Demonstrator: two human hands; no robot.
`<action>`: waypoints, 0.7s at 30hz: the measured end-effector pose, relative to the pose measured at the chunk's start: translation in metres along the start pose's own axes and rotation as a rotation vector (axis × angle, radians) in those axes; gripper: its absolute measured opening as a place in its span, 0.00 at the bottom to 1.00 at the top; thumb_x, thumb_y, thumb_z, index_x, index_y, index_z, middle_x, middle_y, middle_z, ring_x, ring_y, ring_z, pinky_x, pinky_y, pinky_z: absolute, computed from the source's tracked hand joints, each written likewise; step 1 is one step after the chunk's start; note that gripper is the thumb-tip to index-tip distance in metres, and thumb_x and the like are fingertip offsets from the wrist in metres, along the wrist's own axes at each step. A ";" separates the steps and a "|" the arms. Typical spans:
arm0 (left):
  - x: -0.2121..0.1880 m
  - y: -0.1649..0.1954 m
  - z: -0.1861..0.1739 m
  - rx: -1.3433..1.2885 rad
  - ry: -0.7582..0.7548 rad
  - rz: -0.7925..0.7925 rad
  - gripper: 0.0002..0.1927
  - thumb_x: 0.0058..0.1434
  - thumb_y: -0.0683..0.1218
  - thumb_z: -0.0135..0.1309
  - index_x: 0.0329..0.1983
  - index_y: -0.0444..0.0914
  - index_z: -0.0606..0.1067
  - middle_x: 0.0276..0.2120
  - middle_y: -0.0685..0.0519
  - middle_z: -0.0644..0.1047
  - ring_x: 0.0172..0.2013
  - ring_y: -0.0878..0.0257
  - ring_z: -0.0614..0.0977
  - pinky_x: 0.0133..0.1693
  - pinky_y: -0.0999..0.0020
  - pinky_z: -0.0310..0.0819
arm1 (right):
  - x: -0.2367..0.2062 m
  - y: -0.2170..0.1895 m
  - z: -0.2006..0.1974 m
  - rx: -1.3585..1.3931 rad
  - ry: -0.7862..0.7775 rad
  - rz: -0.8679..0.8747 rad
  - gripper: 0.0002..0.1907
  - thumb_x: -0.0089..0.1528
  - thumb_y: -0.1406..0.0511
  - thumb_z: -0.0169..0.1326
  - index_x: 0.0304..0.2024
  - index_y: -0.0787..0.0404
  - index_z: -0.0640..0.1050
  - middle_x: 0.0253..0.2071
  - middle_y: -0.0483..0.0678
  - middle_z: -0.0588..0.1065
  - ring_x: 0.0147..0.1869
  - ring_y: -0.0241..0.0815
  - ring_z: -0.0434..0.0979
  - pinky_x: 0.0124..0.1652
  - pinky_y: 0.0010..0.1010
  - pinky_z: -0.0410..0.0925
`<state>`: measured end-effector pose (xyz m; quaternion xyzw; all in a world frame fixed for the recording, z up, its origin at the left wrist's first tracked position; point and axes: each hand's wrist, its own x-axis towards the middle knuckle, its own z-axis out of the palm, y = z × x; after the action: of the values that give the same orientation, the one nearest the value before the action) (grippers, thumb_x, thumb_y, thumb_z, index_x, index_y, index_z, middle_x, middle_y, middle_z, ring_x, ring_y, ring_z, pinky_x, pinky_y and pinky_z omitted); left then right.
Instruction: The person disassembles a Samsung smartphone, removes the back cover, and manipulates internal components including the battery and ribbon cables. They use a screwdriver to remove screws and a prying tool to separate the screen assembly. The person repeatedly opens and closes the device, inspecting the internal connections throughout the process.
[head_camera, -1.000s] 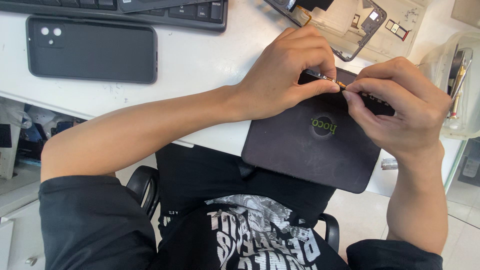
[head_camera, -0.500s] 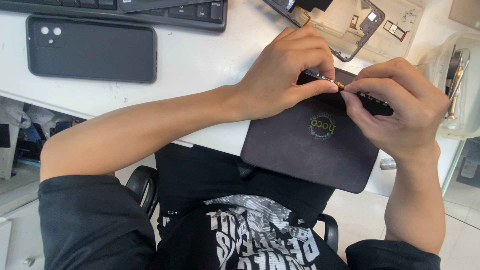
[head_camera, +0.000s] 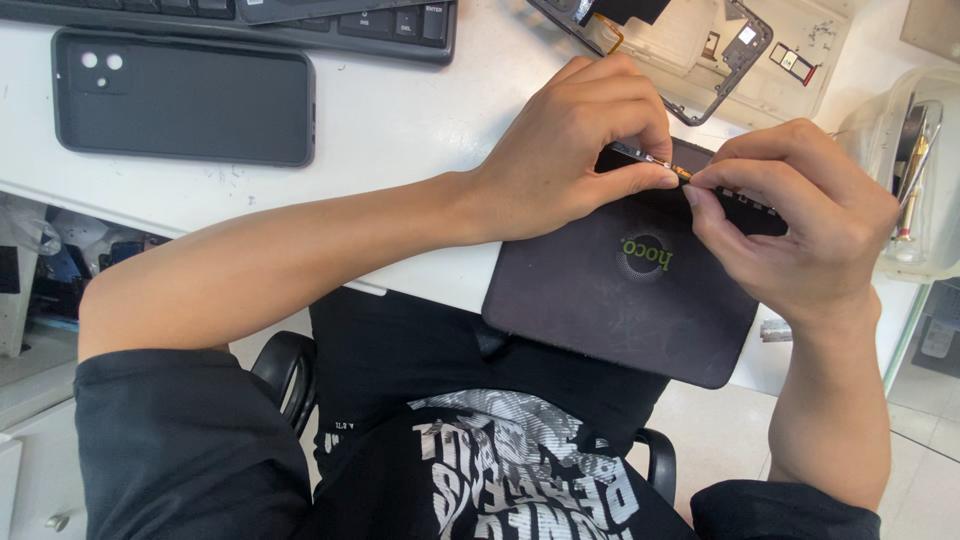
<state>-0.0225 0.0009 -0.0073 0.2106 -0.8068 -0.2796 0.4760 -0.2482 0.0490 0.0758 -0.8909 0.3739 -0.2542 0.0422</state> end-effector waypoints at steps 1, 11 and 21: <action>0.000 0.001 0.000 0.004 -0.001 0.003 0.10 0.69 0.50 0.65 0.38 0.41 0.77 0.38 0.60 0.77 0.46 0.64 0.75 0.50 0.65 0.65 | 0.000 0.000 0.000 0.004 0.001 0.000 0.10 0.60 0.78 0.68 0.41 0.68 0.80 0.40 0.53 0.77 0.40 0.43 0.79 0.39 0.28 0.72; -0.001 0.001 0.000 0.007 -0.012 -0.008 0.11 0.69 0.51 0.65 0.38 0.41 0.78 0.39 0.60 0.77 0.46 0.64 0.75 0.51 0.65 0.65 | 0.005 -0.003 0.000 0.032 -0.004 -0.002 0.10 0.58 0.79 0.67 0.40 0.69 0.79 0.39 0.54 0.76 0.39 0.43 0.79 0.38 0.29 0.72; -0.002 0.001 -0.001 0.018 -0.014 -0.008 0.11 0.69 0.51 0.65 0.39 0.41 0.77 0.39 0.60 0.77 0.47 0.64 0.75 0.53 0.64 0.65 | 0.002 -0.004 0.002 -0.004 0.029 -0.018 0.11 0.59 0.79 0.68 0.40 0.68 0.79 0.39 0.53 0.76 0.41 0.44 0.78 0.39 0.30 0.71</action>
<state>-0.0206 0.0028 -0.0077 0.2160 -0.8117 -0.2757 0.4674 -0.2436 0.0503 0.0762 -0.8905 0.3672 -0.2666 0.0325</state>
